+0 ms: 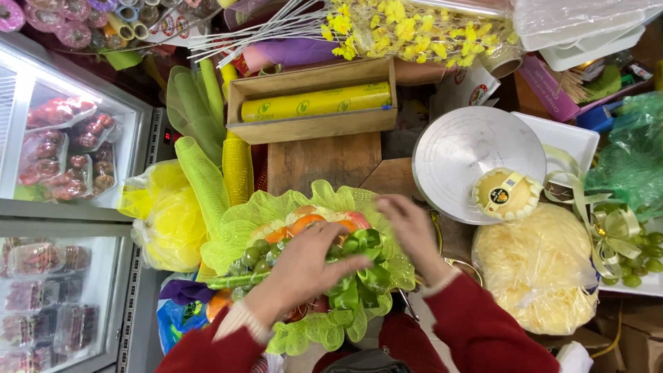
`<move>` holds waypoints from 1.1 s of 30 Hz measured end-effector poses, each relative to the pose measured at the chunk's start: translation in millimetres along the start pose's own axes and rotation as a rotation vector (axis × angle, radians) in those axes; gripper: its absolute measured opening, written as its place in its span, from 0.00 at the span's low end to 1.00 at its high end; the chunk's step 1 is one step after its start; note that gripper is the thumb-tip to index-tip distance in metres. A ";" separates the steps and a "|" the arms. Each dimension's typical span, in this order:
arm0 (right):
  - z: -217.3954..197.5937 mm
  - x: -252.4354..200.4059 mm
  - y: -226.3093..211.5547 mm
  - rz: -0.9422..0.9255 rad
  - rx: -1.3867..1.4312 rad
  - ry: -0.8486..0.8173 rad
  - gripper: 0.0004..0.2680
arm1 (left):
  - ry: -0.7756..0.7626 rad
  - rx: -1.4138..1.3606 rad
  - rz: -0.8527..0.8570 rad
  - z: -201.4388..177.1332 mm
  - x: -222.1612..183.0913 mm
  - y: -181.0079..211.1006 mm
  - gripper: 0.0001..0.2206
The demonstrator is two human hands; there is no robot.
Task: The person assembles a green ribbon bow by hand, attaches it to a fruit basket containing a melon, oranges, and grapes, and then trims the ribbon ends with shears.
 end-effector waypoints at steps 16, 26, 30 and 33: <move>-7.2 -95.2 43.3 -0.143 0.023 0.043 0.08 | 0.302 -0.158 -0.229 -32.6 -8.3 -50.7 0.19; 30.2 -127.6 -13.8 -0.474 -0.334 0.091 0.13 | 0.524 0.128 0.127 -18.2 -44.5 -9.7 0.11; 46.4 -103.2 -58.1 -0.251 -0.178 -0.204 0.06 | 0.643 -0.001 0.127 -23.1 -71.2 -15.3 0.13; 46.5 -75.2 -103.7 -0.094 -0.067 -0.217 0.09 | 0.746 -0.106 0.128 -24.9 -100.7 -21.6 0.12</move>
Point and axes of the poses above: each hand's wrist, its own x-axis towards the middle knuckle, its own z-axis out of the palm, y = z × x, the point moved 9 cm from there along x, towards the middle knuckle, and after that the axes turned 1 degree about y, right-handed, at the moved point
